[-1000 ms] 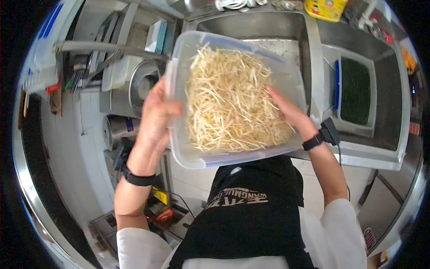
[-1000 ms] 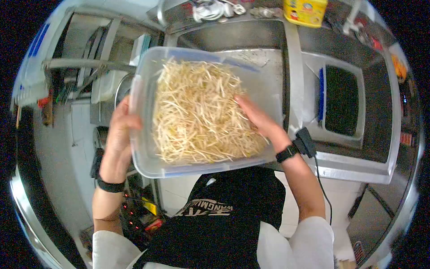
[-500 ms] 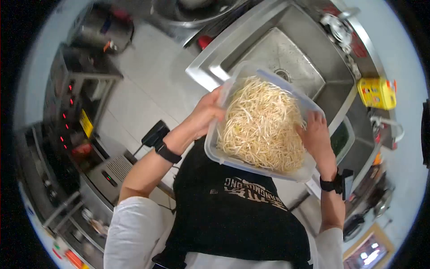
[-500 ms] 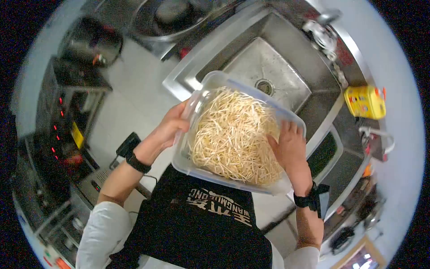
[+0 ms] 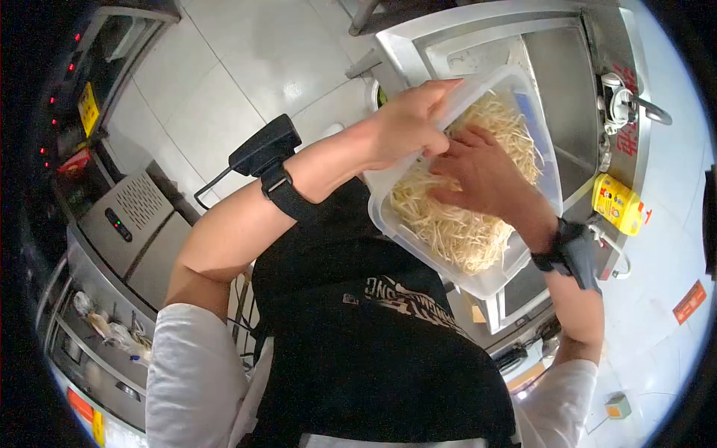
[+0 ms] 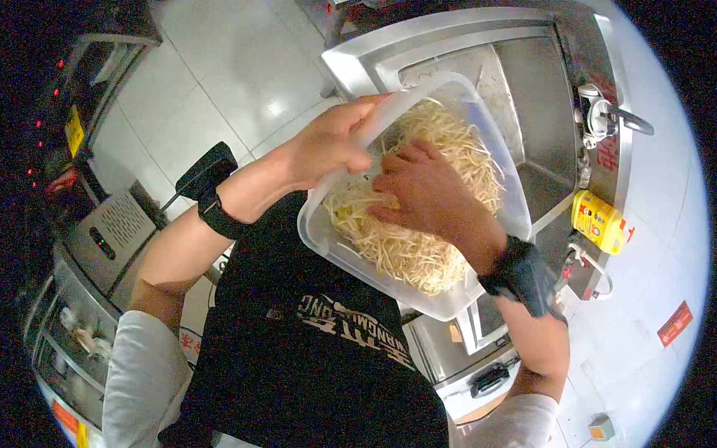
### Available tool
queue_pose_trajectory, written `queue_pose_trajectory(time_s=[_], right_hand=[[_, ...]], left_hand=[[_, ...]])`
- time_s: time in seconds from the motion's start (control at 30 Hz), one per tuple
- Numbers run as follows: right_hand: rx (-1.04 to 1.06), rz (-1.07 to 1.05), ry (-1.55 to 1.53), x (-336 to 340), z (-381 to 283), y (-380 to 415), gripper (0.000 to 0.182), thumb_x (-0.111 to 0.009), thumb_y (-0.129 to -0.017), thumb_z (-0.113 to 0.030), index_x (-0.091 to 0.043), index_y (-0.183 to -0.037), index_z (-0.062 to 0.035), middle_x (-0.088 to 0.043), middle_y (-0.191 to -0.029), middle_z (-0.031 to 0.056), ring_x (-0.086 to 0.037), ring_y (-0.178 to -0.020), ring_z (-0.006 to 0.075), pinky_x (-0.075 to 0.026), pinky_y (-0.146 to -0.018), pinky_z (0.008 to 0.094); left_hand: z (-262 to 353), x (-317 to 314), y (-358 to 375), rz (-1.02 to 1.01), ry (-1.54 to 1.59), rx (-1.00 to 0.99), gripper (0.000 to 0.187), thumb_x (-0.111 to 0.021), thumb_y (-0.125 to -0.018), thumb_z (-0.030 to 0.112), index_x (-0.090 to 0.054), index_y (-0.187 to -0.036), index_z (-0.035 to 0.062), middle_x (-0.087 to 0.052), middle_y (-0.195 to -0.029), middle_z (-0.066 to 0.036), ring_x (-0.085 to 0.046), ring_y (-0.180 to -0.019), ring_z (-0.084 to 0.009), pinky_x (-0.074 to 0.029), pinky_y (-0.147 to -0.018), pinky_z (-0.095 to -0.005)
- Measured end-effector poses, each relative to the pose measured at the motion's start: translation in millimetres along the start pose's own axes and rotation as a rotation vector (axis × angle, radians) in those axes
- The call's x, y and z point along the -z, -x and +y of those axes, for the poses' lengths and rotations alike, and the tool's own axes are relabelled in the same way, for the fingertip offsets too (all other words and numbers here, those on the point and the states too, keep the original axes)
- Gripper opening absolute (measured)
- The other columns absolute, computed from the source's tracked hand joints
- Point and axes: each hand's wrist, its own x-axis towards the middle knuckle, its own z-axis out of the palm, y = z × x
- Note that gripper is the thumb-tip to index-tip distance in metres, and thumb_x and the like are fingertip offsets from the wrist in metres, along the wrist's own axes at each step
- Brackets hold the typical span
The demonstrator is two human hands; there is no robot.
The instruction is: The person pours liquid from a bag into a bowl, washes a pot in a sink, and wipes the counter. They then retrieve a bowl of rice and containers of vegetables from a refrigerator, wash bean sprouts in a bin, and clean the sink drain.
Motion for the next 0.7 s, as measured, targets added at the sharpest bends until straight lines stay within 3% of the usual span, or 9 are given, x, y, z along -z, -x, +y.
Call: queue_pose_trajectory(time_s=[0.07,0.3,0.4,0.6,0.67,0.7], right_hand=[[-0.036,-0.04,-0.039,14,-8,11,0.028,-0.059,-0.073,-0.039,-0.063,-0.082,-0.0123,-0.056,-0.089,0.0064,-0.05,-0.092,0.0252,-0.033,-0.09,0.0411],[-0.136,0.004,-0.046,14,-14,32,0.029,-0.06,-0.072,-0.035,-0.062,-0.091,-0.0134,-0.054,-0.102,0.0061,-0.045,-0.106,0.0256,-0.029,-0.097,0.0418],[-0.159,0.001,-0.072,13,-14,36,0.028,-0.061,-0.071,-0.033,-0.062,-0.091,-0.0139,-0.054,-0.105,0.0061,-0.044,-0.108,0.0258,-0.029,-0.097,0.0427],[-0.153,0.053,-0.066,13,-17,53,0.03,-0.064,-0.068,-0.031,-0.061,-0.093,-0.0152,-0.053,-0.108,0.0059,-0.043,-0.11,0.0259,-0.028,-0.097,0.0449],[-0.157,0.045,-0.063,14,-18,62,0.031,-0.065,-0.068,-0.031,-0.061,-0.094,-0.0156,-0.053,-0.109,0.0058,-0.043,-0.111,0.0258,-0.028,-0.097,0.0452],[-0.166,0.034,-0.059,14,-19,67,0.032,-0.065,-0.067,-0.031,-0.061,-0.095,-0.0162,-0.052,-0.11,0.0055,-0.043,-0.112,0.0259,-0.028,-0.097,0.0455]], left_hand=[[-5,6,-5,-0.085,-0.032,-0.106,0.075,-0.049,-0.056,-0.007,-0.033,-0.128,-0.0032,-0.042,-0.076,-0.003,-0.042,-0.061,-0.01,-0.034,-0.049,-0.0228],[-5,7,-4,-0.076,0.015,-0.075,0.073,-0.05,-0.057,-0.004,-0.033,-0.128,-0.0049,-0.041,-0.073,-0.002,-0.042,-0.06,-0.0094,-0.034,-0.049,-0.0223],[-3,8,-4,-0.119,-0.004,0.028,0.073,-0.052,-0.056,-0.002,-0.033,-0.127,-0.0055,-0.043,-0.076,-0.002,-0.041,-0.06,-0.0086,-0.034,-0.049,-0.0222],[-13,5,-6,-0.105,-0.123,-0.143,0.072,-0.056,-0.054,0.002,-0.035,-0.123,-0.0084,-0.048,-0.089,-0.008,-0.045,-0.063,-0.0115,-0.037,-0.051,-0.0244],[-9,-3,0,-0.078,-0.147,-0.064,0.077,-0.049,-0.056,-0.004,-0.03,-0.13,-0.0001,-0.049,-0.11,-0.004,-0.046,-0.1,-0.0105,-0.037,-0.087,-0.0224],[-8,-6,2,-0.08,-0.147,-0.058,0.077,-0.049,-0.056,-0.004,-0.03,-0.13,-0.0001,-0.049,-0.11,-0.004,-0.046,-0.1,-0.0105,-0.037,-0.087,-0.0224]])
